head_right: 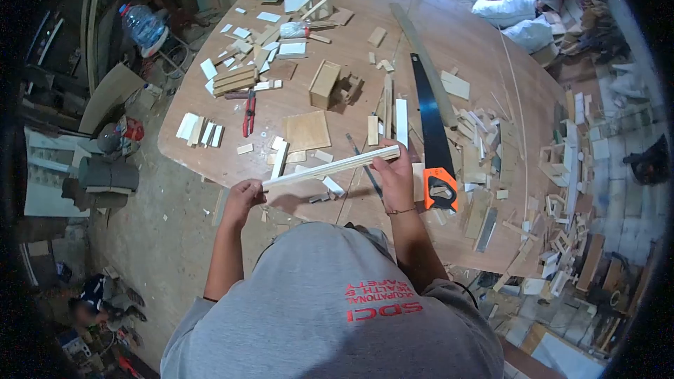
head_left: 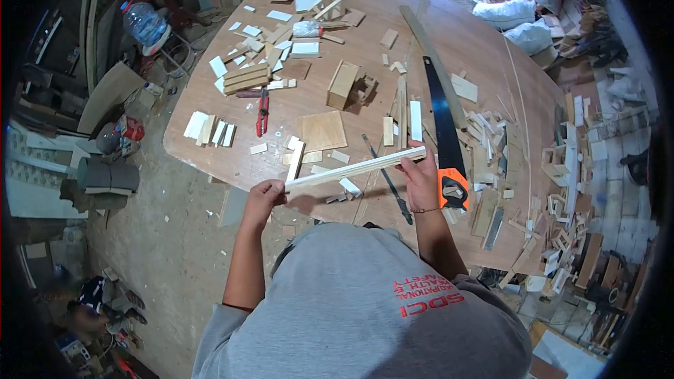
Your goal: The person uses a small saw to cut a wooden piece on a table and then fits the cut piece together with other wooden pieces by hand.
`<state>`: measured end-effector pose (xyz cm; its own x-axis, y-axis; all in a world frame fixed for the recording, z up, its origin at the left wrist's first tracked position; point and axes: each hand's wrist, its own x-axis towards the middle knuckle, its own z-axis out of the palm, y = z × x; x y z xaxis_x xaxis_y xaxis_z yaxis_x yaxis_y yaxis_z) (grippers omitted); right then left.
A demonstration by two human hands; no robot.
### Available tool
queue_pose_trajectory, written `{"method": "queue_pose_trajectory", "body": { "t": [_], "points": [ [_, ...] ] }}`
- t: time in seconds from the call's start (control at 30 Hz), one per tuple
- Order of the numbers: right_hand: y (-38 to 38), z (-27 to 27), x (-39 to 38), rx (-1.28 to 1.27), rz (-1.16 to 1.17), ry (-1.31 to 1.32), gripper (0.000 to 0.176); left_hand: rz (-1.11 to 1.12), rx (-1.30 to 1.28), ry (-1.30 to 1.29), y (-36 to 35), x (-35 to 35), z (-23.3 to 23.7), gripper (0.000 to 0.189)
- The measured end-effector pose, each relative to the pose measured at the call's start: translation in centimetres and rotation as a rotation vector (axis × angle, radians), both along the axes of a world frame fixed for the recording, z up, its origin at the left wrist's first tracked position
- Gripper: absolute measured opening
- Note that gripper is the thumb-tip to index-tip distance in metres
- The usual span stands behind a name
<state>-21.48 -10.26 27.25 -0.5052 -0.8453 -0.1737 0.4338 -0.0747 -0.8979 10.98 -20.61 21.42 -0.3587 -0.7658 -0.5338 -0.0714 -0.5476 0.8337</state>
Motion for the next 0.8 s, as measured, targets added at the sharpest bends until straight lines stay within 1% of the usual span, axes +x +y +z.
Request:
{"method": "queue_pose_trajectory", "body": {
  "t": [0.03, 0.1, 0.13, 0.2, 0.27, 0.33, 0.37, 0.43, 0.47, 0.53, 0.57, 0.6, 0.63, 0.67, 0.73, 0.8],
  "points": [
    [-0.2, 0.4, 0.0, -0.02, -0.013, 0.055, 0.038, -0.013, -0.001, 0.007, -0.1, 0.0, -0.1, 0.022],
    [-0.5, 0.5, -0.4, -0.07, -0.012, 0.153, 0.04, -0.274, -0.008, -0.144, 0.1, 0.0, -0.3, 0.02],
    [-0.6, 0.6, -0.6, -0.071, -0.024, 0.161, 0.04, -0.286, -0.011, -0.136, 0.2, -0.2, -0.3, 0.02],
    [-0.7, 0.8, -0.5, -0.053, 0.026, 0.142, 0.039, -0.413, -0.082, -0.103, 0.7, -0.1, 0.0, 0.019],
    [-0.9, 0.2, -0.7, -0.06, 0.006, 0.163, 0.036, -0.404, -0.11, -0.095, 0.7, 0.1, -0.9, 0.017],
    [-1.1, -0.2, -0.7, -0.02, -0.031, 0.188, 0.031, -0.259, -0.056, -0.051, 0.6, 0.3, -1.1, 0.014],
    [-1.1, -0.4, -0.8, -0.022, -0.027, 0.185, 0.031, -0.255, -0.057, -0.053, 0.6, 0.4, -1.2, 0.014],
    [-1.0, -0.9, -1.1, 0.028, 0.043, 0.138, 0.023, -0.168, -0.159, -0.109, 0.3, 0.8, -1.2, 0.013],
    [-0.9, -2.0, -1.6, 0.025, 0.062, 0.127, 0.023, -0.15, -0.158, -0.122, 0.2, 1.0, -1.1, 0.013],
    [-0.9, -6.3, -2.8, 0.189, 0.256, 0.243, 0.016, 0.153, -0.287, -0.101, -0.3, 1.1, -0.6, 0.015],
    [-0.3, -9.5, -3.8, 0.3, 0.404, 0.409, 0.015, 0.177, -0.288, -0.126, -0.6, 1.4, -0.3, 0.015],
    [0.2, -11.7, -3.9, 0.402, 0.551, 0.586, 0.014, 0.23, -0.282, -0.051, -1.1, 1.2, -0.1, 0.015],
    [0.4, -9.4, -2.5, 0.464, 0.638, 0.638, 0.017, 0.284, -0.28, 0.028, -1.7, 0.9, 0.2, 0.016],
    [0.6, -9.5, -1.5, 0.448, 0.665, 0.637, 0.017, 0.31, -0.287, 0.015, -2.1, 0.5, 0.6, 0.016],
    [0.9, -9.7, 0.6, -0.019, 0.635, 1.258, 0.024, 0.372, -0.249, 0.006, -2.6, -0.1, 1.8, 0.016],
    [0.3, -8.8, 2.7, -0.04, 0.705, 1.234, 0.028, 0.345, -0.256, -0.013, -3.0, -0.5, 1.7, 0.017]
  ]
}}
